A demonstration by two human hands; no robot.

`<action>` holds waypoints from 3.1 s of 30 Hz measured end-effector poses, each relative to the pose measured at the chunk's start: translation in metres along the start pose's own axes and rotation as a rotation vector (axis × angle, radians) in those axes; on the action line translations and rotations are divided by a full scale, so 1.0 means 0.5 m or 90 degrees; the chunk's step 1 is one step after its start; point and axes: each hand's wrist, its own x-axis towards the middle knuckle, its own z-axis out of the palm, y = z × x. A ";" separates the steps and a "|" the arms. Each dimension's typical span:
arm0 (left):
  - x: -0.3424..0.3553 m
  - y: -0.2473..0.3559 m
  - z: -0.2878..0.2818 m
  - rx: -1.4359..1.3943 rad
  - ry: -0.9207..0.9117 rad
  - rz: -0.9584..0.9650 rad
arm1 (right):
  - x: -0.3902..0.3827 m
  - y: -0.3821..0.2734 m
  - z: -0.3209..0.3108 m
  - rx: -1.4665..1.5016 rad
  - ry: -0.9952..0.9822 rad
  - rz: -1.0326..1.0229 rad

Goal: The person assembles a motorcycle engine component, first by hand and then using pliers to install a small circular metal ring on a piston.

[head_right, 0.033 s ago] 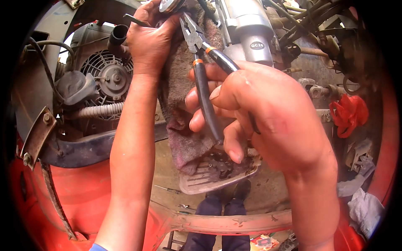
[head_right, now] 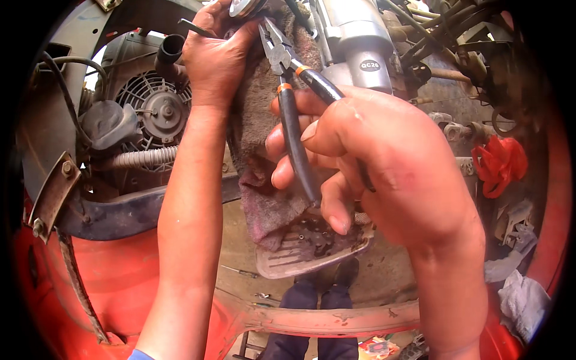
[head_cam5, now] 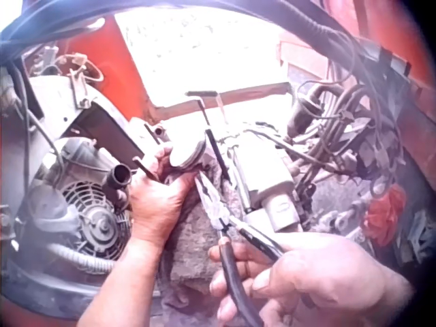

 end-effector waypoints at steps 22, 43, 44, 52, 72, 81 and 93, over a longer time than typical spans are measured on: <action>0.003 -0.053 -0.015 0.150 0.086 0.122 | 0.023 -0.009 -0.021 0.114 -0.049 0.047; 0.008 -0.022 -0.029 0.121 -0.050 0.080 | 0.032 0.091 -0.034 0.082 -0.053 -0.100; 0.012 -0.028 -0.032 0.128 -0.047 0.083 | 0.030 0.093 -0.035 0.084 -0.058 -0.103; 0.012 -0.037 -0.040 0.097 -0.050 0.090 | 0.008 0.110 -0.055 0.152 -0.097 -0.127; 0.015 -0.047 -0.044 0.080 -0.062 0.119 | 0.065 0.153 -0.007 0.488 -0.278 -0.140; 0.018 -0.045 -0.035 0.070 -0.055 0.141 | 0.067 0.149 -0.001 0.513 -0.305 -0.150; 0.020 -0.069 -0.030 0.117 -0.009 0.173 | 0.040 0.074 -0.022 0.261 -0.180 -0.096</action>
